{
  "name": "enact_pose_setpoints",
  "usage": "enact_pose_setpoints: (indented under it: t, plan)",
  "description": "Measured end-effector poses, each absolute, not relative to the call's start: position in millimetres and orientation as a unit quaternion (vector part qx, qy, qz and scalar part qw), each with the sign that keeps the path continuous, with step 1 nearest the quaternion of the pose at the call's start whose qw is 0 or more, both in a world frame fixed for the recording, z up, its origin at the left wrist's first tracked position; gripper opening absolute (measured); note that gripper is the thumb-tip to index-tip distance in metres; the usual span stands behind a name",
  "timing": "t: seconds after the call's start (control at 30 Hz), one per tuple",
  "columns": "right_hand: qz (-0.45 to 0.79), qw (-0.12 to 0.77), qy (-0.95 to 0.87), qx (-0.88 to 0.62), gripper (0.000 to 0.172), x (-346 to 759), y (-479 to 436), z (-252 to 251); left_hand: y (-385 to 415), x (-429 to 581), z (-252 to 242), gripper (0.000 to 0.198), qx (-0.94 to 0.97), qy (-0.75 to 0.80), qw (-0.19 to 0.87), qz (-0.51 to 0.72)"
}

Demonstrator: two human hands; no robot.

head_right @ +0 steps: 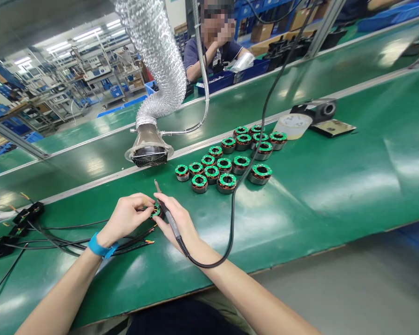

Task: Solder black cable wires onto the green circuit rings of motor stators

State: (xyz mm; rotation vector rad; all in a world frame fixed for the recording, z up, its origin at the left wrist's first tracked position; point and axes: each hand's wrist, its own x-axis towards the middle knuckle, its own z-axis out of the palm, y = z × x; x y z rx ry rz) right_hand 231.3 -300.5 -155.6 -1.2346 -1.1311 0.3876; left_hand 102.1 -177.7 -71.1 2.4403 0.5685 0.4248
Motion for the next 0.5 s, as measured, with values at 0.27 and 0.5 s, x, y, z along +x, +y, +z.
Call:
enact_pose_setpoints:
  t: [0.27,0.5]
  plan:
    - [0.184,0.667,-0.477,-0.542,0.056,229.6,-300.7,-161.6,-179.5,94.3,-72.0,0.020,0.968,0.127,0.181,0.116]
    - [0.126,0.684,-0.457,-0.554,0.045,230.9,-314.0,-146.7,-175.2,96.4,-70.5,0.018,0.974,0.120,0.165,0.101]
